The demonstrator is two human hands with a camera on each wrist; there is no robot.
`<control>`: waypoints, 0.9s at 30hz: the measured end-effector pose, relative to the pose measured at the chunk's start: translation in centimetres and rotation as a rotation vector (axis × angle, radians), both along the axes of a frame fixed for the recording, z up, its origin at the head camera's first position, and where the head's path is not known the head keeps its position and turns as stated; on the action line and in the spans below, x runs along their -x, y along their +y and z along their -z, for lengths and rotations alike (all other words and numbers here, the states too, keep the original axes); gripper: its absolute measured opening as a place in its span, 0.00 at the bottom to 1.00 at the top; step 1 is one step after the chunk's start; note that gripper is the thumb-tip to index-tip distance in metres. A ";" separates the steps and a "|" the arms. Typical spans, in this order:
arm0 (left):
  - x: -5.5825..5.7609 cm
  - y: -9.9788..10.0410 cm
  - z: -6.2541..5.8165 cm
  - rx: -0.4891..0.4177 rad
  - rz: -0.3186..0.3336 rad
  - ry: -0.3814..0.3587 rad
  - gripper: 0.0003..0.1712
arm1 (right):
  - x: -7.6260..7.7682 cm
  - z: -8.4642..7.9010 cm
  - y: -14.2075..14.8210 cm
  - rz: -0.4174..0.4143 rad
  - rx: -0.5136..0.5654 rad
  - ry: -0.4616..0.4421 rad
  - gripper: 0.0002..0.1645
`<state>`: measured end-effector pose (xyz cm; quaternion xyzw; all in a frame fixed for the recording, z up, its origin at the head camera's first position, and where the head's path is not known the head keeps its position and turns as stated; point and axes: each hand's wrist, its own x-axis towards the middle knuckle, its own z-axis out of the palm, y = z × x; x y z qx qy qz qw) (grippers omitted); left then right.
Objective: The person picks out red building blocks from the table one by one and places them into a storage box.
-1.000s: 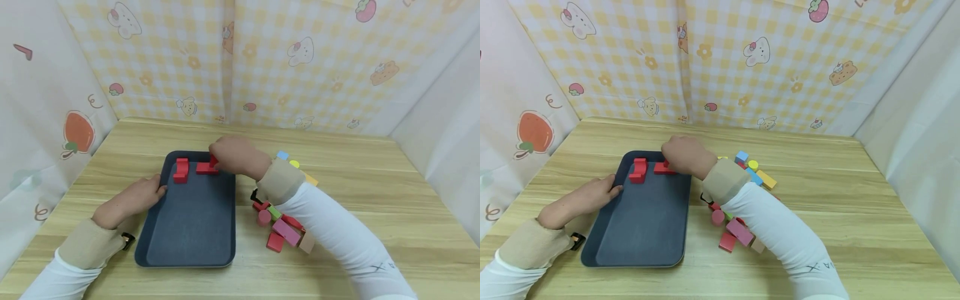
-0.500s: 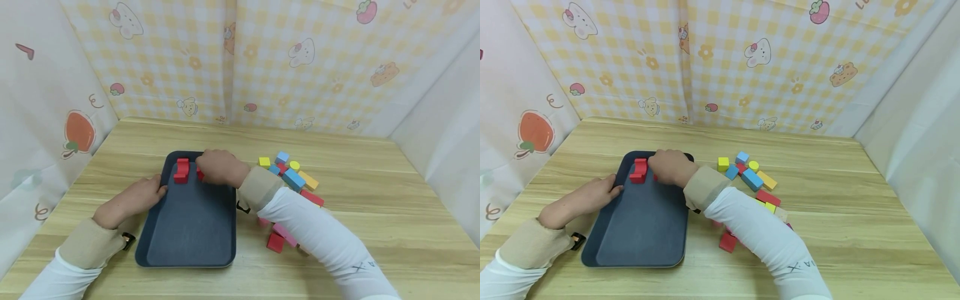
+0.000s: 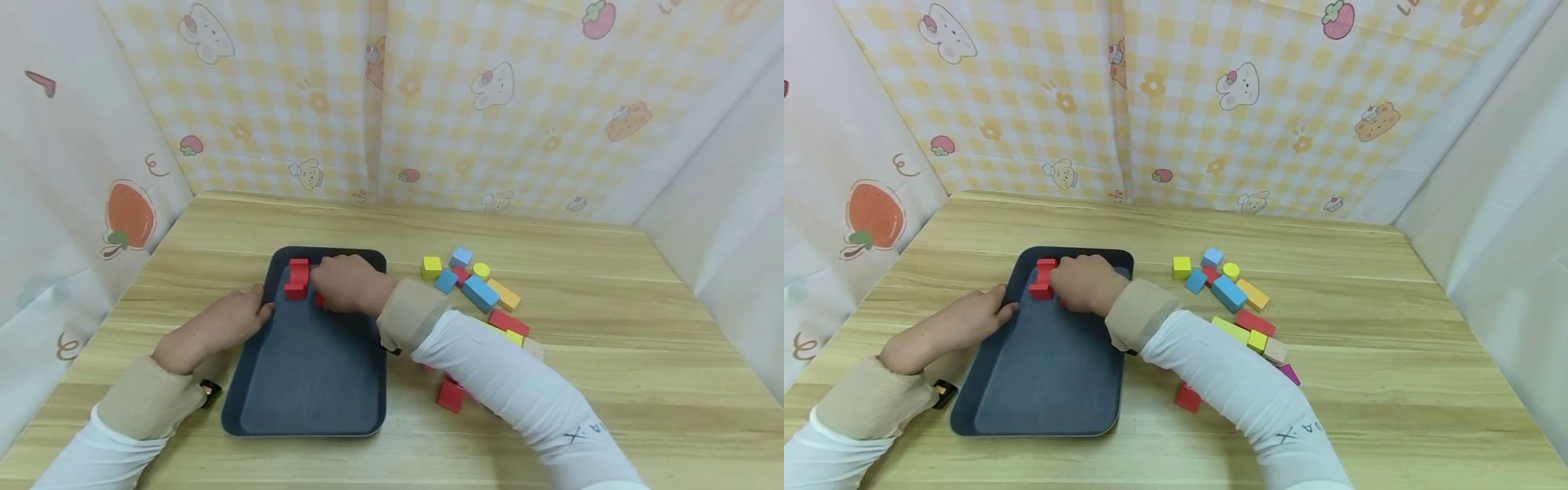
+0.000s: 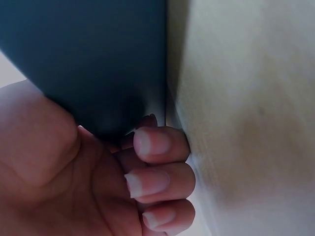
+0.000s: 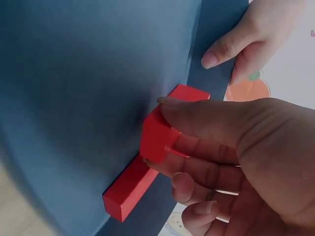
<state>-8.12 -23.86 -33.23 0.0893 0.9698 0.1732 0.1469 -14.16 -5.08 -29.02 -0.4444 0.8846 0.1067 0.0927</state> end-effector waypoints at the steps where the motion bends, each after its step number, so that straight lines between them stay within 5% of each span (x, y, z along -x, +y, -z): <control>1: 0.0 0.0 0.0 0.003 0.000 -0.001 0.17 | -0.1 0.0 -0.1 -0.008 -0.007 0.007 0.11; 27: -0.2 -0.1 0.0 -0.013 0.004 0.018 0.18 | -0.2 0.7 -1.0 0.034 -0.033 -0.001 0.12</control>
